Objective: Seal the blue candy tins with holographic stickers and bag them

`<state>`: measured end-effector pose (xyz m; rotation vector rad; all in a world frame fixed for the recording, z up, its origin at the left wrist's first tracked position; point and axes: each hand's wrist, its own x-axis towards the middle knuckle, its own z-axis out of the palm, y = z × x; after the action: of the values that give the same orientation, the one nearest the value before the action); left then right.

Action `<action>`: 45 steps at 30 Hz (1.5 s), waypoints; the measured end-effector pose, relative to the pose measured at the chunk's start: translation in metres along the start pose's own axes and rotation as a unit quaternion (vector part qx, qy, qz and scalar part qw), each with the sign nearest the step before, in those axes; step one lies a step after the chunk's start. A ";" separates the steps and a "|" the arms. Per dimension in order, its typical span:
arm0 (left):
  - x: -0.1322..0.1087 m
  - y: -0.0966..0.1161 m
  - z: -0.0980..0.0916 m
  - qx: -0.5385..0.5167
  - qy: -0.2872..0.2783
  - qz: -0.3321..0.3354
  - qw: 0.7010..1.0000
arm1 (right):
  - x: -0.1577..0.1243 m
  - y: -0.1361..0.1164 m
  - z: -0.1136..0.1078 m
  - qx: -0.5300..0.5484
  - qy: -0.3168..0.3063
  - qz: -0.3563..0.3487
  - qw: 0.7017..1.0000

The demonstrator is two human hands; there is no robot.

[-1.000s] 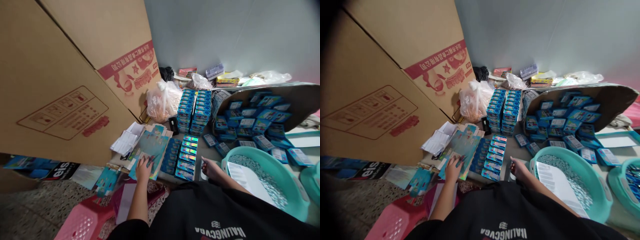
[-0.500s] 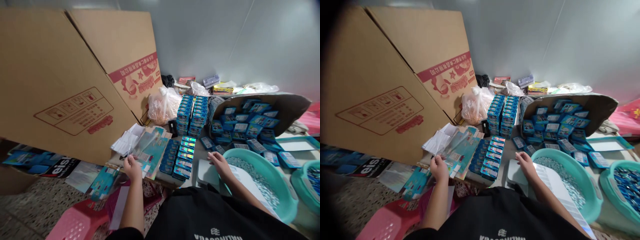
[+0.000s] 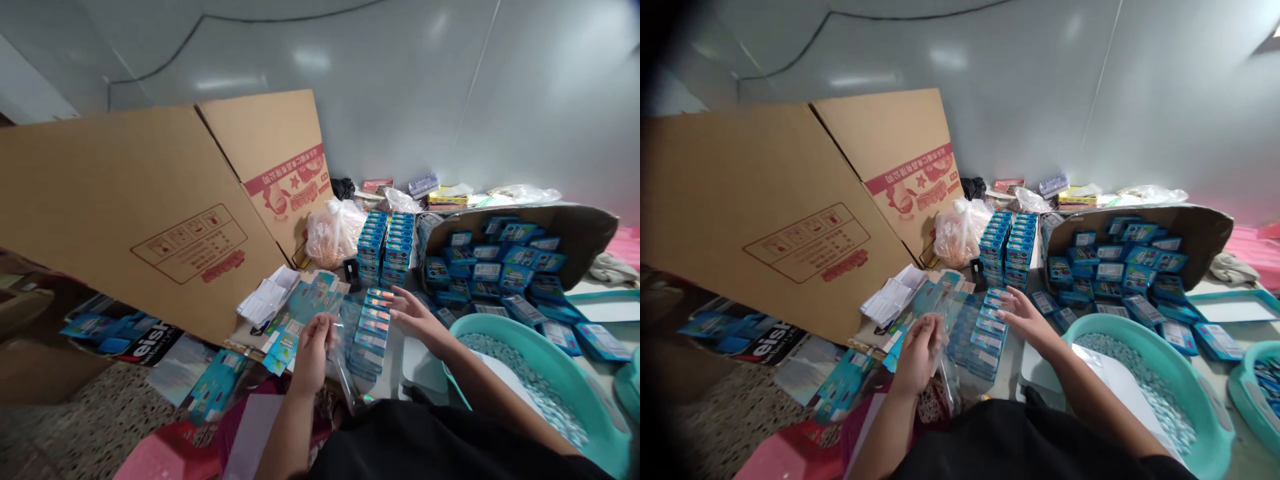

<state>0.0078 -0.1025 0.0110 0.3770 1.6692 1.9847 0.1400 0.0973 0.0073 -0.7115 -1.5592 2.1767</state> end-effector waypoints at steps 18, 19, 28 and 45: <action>-0.026 -0.027 -0.022 -0.031 -0.037 -0.090 0.995 | -0.007 -0.006 -0.018 -0.110 0.091 -0.043 0.989; -0.023 -0.031 -0.021 -0.030 0.000 -0.096 0.995 | -0.007 -0.006 -0.020 -0.128 0.082 -0.049 0.987; 0.003 -0.030 -0.005 -0.033 0.022 -0.091 0.995 | -0.012 -0.007 -0.027 -0.224 0.143 -0.029 0.964; 0.042 -0.024 0.020 0.248 0.026 -0.013 0.968 | -0.046 -0.010 -0.047 -0.251 0.230 -0.171 0.925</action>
<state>-0.0112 -0.0603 -0.0131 0.4773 2.1859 1.5485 0.2048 0.1108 0.0128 -0.9329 -1.8134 1.2476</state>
